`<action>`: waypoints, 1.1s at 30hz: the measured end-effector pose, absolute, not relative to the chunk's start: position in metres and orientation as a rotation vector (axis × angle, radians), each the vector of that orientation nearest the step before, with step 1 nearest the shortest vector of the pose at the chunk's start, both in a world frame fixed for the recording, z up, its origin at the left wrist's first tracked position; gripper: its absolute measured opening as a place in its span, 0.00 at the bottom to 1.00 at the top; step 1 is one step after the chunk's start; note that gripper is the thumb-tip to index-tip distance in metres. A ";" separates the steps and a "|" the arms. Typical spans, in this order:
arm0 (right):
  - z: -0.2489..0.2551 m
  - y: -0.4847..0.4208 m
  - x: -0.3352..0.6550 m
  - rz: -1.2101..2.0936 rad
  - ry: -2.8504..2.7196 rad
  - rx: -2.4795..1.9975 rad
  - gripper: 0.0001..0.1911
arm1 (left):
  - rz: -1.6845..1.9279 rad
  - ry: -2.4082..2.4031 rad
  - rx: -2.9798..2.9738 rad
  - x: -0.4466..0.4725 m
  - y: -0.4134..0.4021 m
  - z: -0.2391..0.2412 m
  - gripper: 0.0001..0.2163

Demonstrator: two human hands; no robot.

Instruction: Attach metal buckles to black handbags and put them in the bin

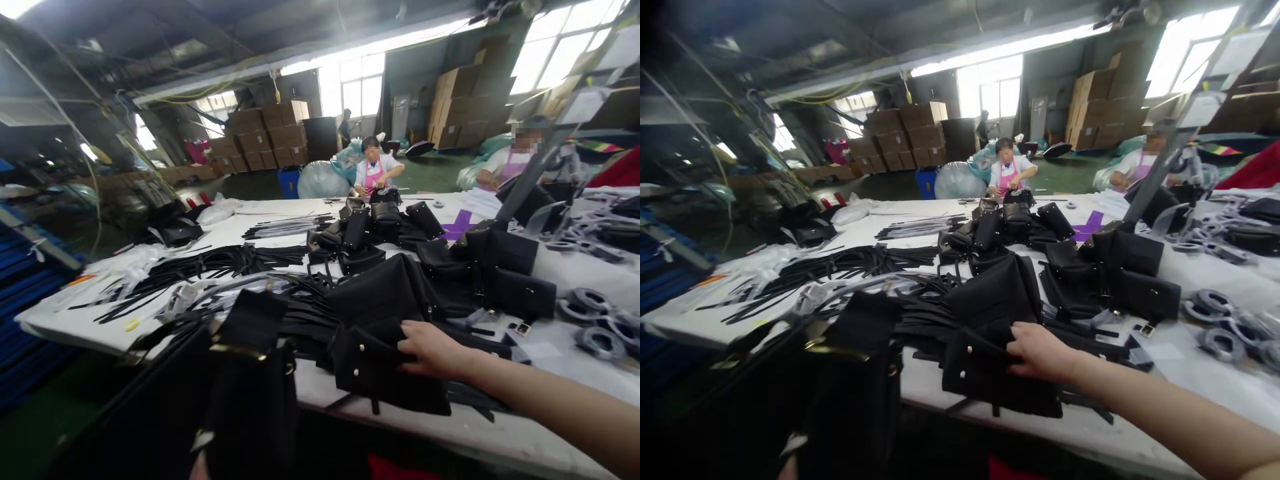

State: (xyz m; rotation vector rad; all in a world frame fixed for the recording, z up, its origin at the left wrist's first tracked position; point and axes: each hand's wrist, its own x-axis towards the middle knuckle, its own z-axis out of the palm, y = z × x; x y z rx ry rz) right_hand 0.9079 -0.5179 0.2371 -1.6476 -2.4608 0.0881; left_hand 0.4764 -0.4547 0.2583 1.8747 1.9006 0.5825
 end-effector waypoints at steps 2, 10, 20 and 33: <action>0.215 -0.494 0.940 0.103 -2.369 -1.745 0.11 | 0.536 1.938 1.915 0.520 -0.418 0.253 0.14; 0.107 -0.445 1.015 0.310 -1.509 -2.194 0.15 | -0.294 1.554 2.342 0.723 -0.235 0.186 0.26; 0.101 -0.434 1.023 0.291 -1.146 -2.422 0.17 | -0.528 1.297 2.337 0.823 -0.149 0.132 0.22; 0.124 -0.454 1.052 0.257 -1.378 -2.223 0.15 | 0.114 1.459 2.525 0.770 -0.239 0.174 0.21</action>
